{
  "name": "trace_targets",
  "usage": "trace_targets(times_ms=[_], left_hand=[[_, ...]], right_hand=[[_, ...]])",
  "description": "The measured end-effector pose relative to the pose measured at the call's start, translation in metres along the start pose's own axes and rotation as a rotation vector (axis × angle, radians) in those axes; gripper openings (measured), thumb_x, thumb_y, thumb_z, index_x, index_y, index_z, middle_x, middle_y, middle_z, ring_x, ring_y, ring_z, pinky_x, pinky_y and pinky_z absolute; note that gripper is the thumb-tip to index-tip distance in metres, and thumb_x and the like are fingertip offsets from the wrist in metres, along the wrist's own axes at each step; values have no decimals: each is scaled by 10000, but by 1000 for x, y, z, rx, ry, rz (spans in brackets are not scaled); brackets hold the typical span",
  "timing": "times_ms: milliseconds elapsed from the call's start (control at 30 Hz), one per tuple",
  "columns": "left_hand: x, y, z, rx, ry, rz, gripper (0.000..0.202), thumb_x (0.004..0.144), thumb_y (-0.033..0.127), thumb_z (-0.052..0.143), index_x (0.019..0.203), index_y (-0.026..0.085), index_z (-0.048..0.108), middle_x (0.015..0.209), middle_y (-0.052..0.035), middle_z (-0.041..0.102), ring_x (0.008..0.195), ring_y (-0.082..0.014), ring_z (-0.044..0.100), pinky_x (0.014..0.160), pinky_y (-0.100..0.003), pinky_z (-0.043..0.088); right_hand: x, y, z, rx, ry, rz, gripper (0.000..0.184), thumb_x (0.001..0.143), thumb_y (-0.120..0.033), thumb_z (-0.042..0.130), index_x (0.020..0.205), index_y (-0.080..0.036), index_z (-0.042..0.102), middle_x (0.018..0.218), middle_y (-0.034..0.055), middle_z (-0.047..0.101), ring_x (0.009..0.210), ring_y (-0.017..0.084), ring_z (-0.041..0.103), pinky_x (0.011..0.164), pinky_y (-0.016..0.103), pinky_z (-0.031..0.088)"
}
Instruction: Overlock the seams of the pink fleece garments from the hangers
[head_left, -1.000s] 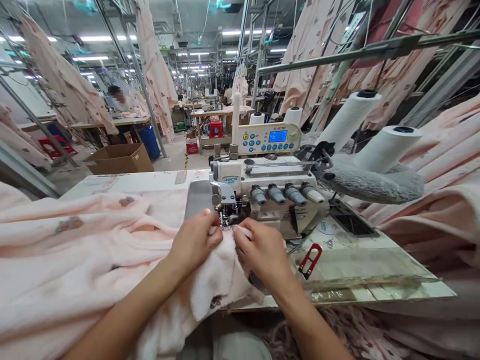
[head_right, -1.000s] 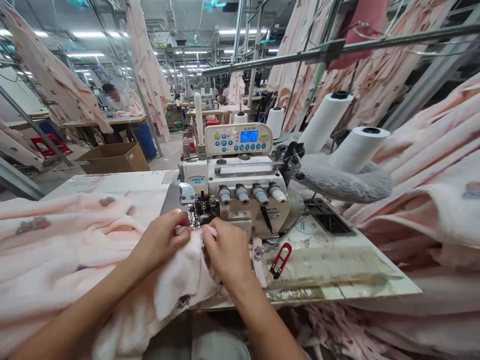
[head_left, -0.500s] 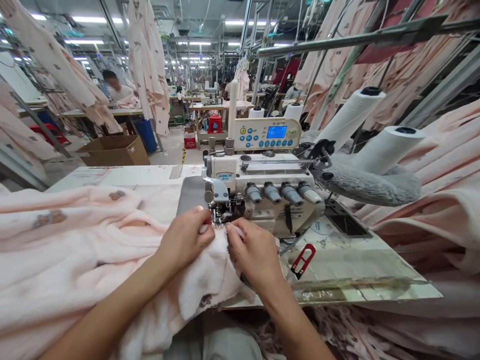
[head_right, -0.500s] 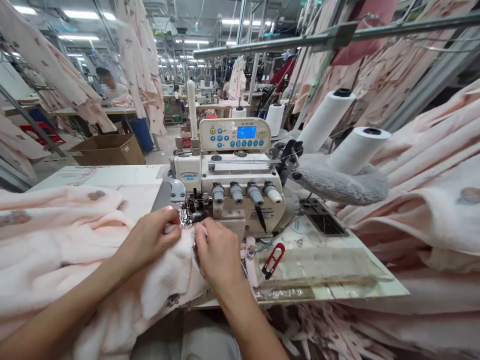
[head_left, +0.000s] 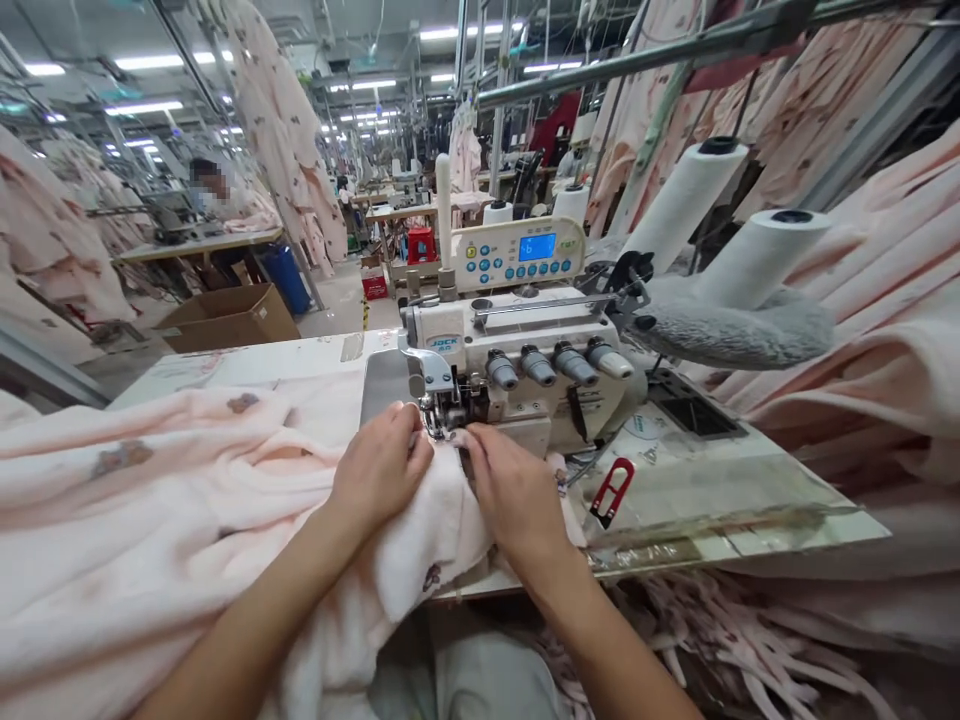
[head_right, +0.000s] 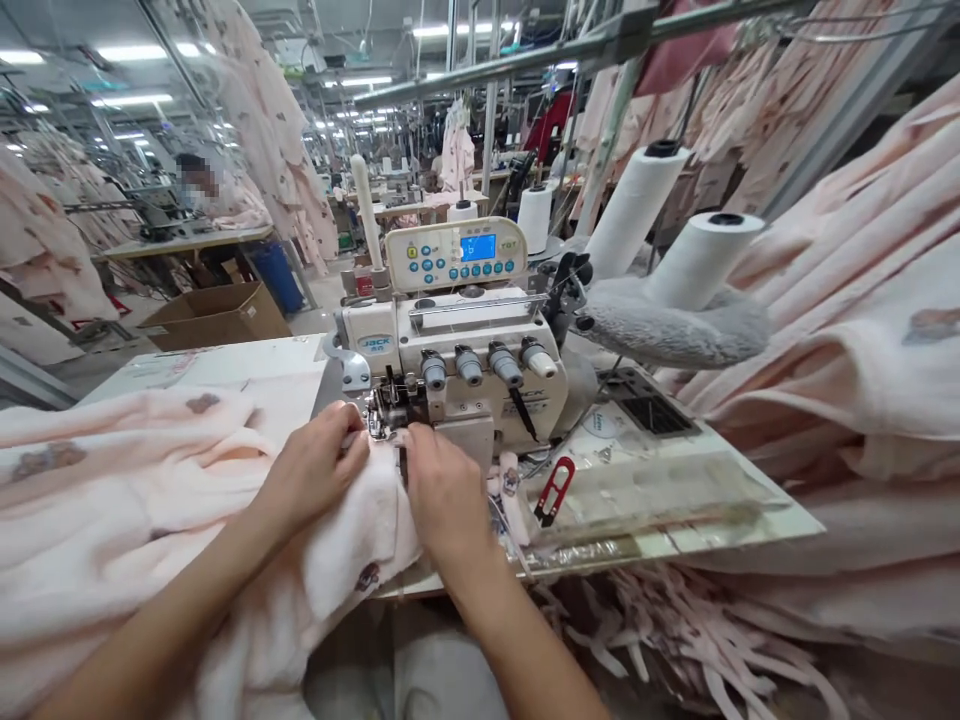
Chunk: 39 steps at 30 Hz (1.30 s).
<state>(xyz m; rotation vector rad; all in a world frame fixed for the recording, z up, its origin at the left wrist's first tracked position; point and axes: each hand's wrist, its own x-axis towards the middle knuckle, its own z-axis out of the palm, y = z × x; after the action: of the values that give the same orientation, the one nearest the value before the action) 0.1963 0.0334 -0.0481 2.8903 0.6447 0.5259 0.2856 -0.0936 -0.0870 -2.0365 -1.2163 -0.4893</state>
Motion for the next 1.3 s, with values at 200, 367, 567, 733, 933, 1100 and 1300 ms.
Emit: trace_targets(times_ms=[200, 367, 567, 733, 933, 1100, 1300], left_hand=[[-66, 12, -1, -24, 298, 203, 281, 845, 165, 419, 1124, 168, 453, 1160, -112, 520, 1091, -227, 457, 896, -383, 404], [-111, 13, 25, 44, 279, 256, 346, 820, 92, 410, 1149, 172, 484, 1106, -89, 573, 1041, -207, 508, 869, -345, 420], [-107, 7, 13, -106, 291, 285, 109, 846, 120, 467, 859, 185, 554, 770, -15, 614, 724, -152, 539, 689, -294, 412], [-114, 29, 1, -140, 397, 306, 128, 840, 85, 460, 824, 175, 550, 698, -14, 581, 662, -131, 515, 643, -271, 400], [-119, 37, 11, 37, 514, 422, 131, 845, 118, 469, 911, 159, 575, 797, -51, 629, 802, -167, 554, 788, -331, 417], [-116, 32, 8, 16, 484, 435, 182, 874, 77, 393, 897, 126, 567, 796, -57, 616, 783, -156, 524, 787, -313, 389], [-109, 31, -10, -114, 201, 464, 163, 860, 65, 384, 807, 151, 511, 729, -26, 543, 667, -147, 434, 656, -285, 365]], right_hand=[[-47, 5, -6, 399, 128, 56, 260, 850, -218, 547, 1109, -205, 540, 1071, 96, 569, 1005, 225, 535, 881, 361, 434], [-66, -9, 11, 1113, -418, 424, 276, 867, -385, 507, 1016, -167, 590, 828, 33, 615, 769, 185, 565, 751, 299, 483], [-73, -20, 5, 1272, -409, 553, 341, 813, -488, 552, 856, -153, 601, 743, 18, 575, 708, 172, 518, 657, 262, 447], [-75, -27, -7, 1220, -442, 594, 406, 757, -555, 583, 711, -152, 581, 592, -17, 493, 552, 123, 433, 514, 213, 374], [-76, -34, -15, 1319, -539, 650, 485, 745, -647, 535, 758, -171, 623, 578, -15, 484, 506, 116, 435, 470, 207, 376], [-80, -23, -19, 1123, -476, 290, 410, 870, -502, 447, 685, -192, 640, 733, 19, 511, 700, 159, 517, 637, 250, 458], [-70, 0, -18, 438, 67, -213, 376, 844, -88, 506, 1194, -225, 523, 1163, 102, 507, 1073, 211, 493, 877, 327, 425]])
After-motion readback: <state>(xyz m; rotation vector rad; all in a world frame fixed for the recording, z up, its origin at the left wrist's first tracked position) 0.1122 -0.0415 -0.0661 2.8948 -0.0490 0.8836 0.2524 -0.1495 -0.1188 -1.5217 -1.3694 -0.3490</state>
